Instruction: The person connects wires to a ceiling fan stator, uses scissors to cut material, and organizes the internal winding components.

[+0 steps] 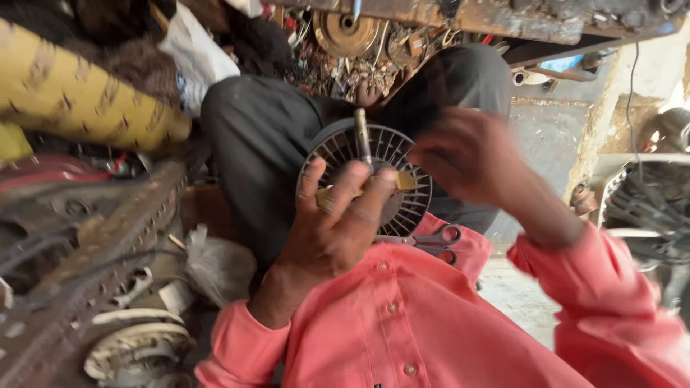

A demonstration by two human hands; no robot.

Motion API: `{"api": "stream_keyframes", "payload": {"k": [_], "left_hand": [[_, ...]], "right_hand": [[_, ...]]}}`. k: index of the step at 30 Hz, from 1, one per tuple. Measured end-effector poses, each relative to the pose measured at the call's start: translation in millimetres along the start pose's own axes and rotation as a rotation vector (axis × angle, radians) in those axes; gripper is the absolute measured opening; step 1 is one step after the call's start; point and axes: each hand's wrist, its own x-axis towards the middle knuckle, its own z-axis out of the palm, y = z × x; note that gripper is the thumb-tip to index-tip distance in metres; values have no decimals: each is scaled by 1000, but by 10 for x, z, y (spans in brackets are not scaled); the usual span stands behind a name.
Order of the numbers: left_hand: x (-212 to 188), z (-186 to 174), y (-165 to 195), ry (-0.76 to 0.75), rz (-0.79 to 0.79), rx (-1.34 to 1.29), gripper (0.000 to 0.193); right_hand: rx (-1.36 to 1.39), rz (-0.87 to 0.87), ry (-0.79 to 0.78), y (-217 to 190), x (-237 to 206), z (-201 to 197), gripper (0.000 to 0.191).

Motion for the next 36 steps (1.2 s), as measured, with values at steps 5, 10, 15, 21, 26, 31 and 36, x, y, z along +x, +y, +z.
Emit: {"api": "stream_keyframes", "payload": {"k": [5, 10, 15, 21, 26, 31, 36], "left_hand": [[34, -78, 87, 165, -281, -439, 16], [247, -80, 41, -71, -148, -337, 37], [418, 11, 22, -207, -97, -326, 30], [423, 72, 33, -184, -112, -380, 17], [382, 156, 59, -126, -128, -443, 16], [350, 165, 60, -102, -84, -428, 16], [260, -34, -11, -18, -253, -489, 20]], "right_hand": [[327, 493, 126, 39, 220, 162, 12], [355, 117, 532, -143, 22, 260, 25], [445, -10, 586, -285, -240, 484, 19], [566, 42, 618, -353, -403, 667, 16], [651, 96, 626, -362, -451, 749, 18], [636, 80, 627, -361, -456, 763, 18], [487, 15, 590, -377, -436, 725, 21]]}}
